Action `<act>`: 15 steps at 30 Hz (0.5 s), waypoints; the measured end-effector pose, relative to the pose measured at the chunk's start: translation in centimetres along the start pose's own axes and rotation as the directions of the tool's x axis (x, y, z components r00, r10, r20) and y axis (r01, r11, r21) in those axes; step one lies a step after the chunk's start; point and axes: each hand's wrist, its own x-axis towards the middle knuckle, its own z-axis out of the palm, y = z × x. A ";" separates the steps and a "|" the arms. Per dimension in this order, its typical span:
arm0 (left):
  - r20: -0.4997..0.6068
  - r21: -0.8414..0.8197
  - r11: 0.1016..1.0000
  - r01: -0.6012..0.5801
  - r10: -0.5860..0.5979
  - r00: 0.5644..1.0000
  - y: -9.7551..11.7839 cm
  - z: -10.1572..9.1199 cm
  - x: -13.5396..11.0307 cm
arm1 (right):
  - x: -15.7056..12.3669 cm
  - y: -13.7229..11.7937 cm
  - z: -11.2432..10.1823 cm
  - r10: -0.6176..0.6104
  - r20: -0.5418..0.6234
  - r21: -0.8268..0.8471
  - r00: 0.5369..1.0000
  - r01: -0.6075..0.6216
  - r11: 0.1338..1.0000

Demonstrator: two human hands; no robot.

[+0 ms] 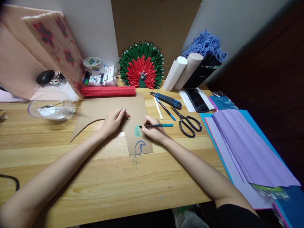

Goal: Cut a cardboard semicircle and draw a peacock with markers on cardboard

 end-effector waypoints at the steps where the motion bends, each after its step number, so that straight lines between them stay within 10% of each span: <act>1: -0.001 -0.001 1.000 -0.002 0.002 1.000 0.0 0.0 0.0 | 0.0 0.0 0.0 0.003 0.000 0.001 1.000 -0.003 1.000; 15: 0.012 -0.009 1.000 0.004 -0.004 1.000 -0.1 0.0 0.0 | 0.0 0.1 0.0 -0.006 -0.010 -0.012 1.000 0.006 1.000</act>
